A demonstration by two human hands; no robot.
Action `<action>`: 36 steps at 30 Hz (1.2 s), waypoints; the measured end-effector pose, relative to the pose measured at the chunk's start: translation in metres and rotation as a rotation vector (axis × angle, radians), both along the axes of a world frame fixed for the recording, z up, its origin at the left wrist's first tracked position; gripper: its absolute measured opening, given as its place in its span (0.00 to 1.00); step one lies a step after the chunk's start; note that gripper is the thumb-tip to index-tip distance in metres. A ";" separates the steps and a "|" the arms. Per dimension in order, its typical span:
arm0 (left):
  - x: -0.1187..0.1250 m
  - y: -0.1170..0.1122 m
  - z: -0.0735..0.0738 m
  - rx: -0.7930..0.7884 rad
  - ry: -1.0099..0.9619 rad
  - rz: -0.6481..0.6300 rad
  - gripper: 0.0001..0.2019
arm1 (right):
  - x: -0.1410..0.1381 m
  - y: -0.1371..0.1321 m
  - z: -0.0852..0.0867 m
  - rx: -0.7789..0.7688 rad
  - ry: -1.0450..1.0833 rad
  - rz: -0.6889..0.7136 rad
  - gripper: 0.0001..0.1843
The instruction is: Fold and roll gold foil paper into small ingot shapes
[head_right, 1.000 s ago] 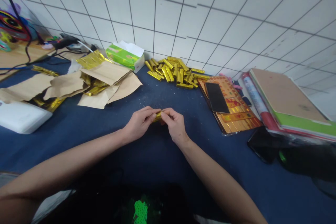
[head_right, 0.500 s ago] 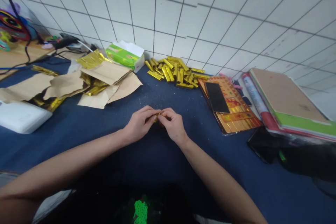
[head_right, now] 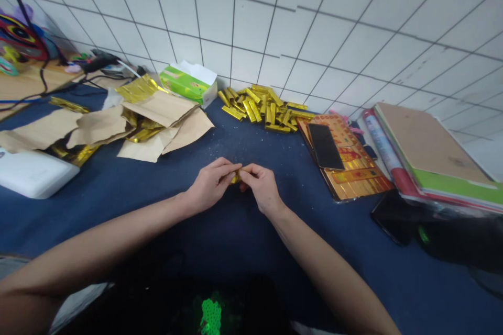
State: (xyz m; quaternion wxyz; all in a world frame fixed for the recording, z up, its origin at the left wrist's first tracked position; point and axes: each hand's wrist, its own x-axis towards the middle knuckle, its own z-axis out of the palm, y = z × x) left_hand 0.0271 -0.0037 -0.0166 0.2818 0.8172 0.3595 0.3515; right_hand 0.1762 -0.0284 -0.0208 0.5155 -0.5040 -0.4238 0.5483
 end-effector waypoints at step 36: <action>0.000 0.002 0.004 -0.099 0.029 -0.018 0.14 | 0.000 -0.005 -0.006 0.112 -0.194 -0.112 0.07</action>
